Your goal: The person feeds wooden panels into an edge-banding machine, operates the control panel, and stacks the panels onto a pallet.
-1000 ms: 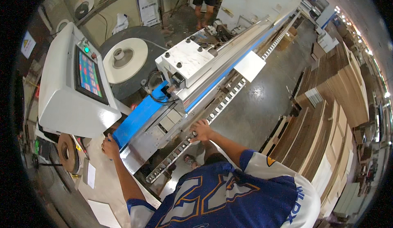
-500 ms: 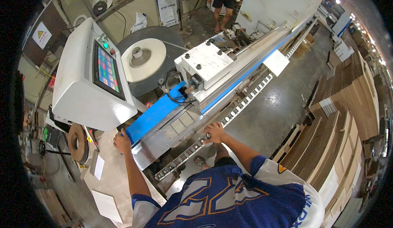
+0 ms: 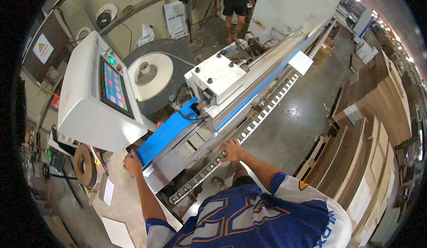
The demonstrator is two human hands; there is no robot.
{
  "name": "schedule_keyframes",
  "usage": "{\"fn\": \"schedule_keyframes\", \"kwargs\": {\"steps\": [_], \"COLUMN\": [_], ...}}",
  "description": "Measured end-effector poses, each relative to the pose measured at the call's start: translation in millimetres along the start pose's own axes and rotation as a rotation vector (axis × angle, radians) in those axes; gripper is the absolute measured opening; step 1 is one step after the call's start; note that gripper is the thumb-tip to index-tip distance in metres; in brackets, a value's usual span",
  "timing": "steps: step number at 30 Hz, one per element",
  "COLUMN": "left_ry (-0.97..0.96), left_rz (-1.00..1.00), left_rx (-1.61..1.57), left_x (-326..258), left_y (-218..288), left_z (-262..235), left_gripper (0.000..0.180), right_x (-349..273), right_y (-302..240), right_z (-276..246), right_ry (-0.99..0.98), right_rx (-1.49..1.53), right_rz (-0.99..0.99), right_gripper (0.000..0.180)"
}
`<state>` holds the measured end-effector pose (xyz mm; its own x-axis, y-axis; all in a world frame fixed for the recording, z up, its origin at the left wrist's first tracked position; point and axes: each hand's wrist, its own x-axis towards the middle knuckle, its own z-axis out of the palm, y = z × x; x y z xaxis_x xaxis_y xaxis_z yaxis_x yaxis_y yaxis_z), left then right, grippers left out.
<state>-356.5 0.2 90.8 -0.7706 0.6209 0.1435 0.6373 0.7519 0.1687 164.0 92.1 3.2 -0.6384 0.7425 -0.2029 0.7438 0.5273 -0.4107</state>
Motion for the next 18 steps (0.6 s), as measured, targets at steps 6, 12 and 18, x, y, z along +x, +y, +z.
{"fn": "schedule_keyframes", "kwargs": {"steps": [6, 12, 18], "left_ry": [0.009, -0.005, -0.022], "left_rz": [0.007, -0.020, -0.007], "left_rx": [-0.027, -0.016, 0.011], "left_x": [-2.5, -2.2, -1.9], "left_y": [4.6, 1.9, 4.9], "left_z": [-2.0, -1.9, -2.1], "left_gripper": [0.055, 0.060, 0.060], "right_x": [-1.1, -1.4, -2.5], "right_y": [1.0, -1.1, -2.2], "right_z": [-3.1, -3.7, -5.8], "right_ry": [0.009, 0.005, 0.001], "right_rx": [0.020, 0.047, 0.039], "right_rz": [-0.012, -0.034, -0.010], "right_gripper": [0.076, 0.074, 0.073]}}
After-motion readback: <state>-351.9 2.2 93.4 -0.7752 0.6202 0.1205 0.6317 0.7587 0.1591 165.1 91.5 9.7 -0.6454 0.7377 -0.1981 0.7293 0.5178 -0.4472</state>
